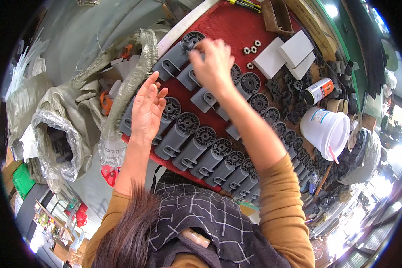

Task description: The person applies a white substance to small black plastic parts with a brush, places them into gray cylindrical holders, and then assembles a wheel by inserting a spring and bearing into a gray wheel housing. The person uses a heat gun on the assembled wheel.

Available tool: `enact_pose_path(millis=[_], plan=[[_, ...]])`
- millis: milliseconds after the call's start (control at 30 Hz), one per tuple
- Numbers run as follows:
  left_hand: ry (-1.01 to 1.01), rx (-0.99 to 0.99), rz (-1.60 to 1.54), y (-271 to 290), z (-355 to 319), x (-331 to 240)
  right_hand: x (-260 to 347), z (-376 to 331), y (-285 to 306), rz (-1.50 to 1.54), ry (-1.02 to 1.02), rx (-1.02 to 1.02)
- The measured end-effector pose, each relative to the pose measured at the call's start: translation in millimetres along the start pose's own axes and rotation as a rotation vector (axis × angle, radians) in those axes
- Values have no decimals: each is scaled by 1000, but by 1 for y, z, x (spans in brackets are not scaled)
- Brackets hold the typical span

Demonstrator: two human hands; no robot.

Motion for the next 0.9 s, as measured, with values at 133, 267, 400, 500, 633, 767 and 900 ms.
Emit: enact_pose_path(millis=[133,267,400,500,633,767,900], plan=[[-15,-10,11,11,-8,-4,-22,47,-10,-287,60,136],[-22,-34,2,23,-11,-4,-20,60,-28,-435,145,162],[-46,-35,-4,29,-10,-7,-15,46,-31,-494,183,70],[-46,-30,-13,30,-8,-8,1,24,-28,-439,387,-19],[-49,-9,-22,29,-6,-6,8,8,-31,-499,462,1],[-59,-13,-25,24,-7,-4,6,15,-39,-568,397,158],[-61,65,21,2,-8,-3,7,3,-21,-416,377,52]])
Point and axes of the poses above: each hand's wrist, its own z-axis towards the middle knuckle, its own y-axis out of the back of the hand, x = y × z, the point moved 8 cm from there along z, towards the middle knuckle, and after that the axes turned 12 degrees about y, right-handed, at the moved point
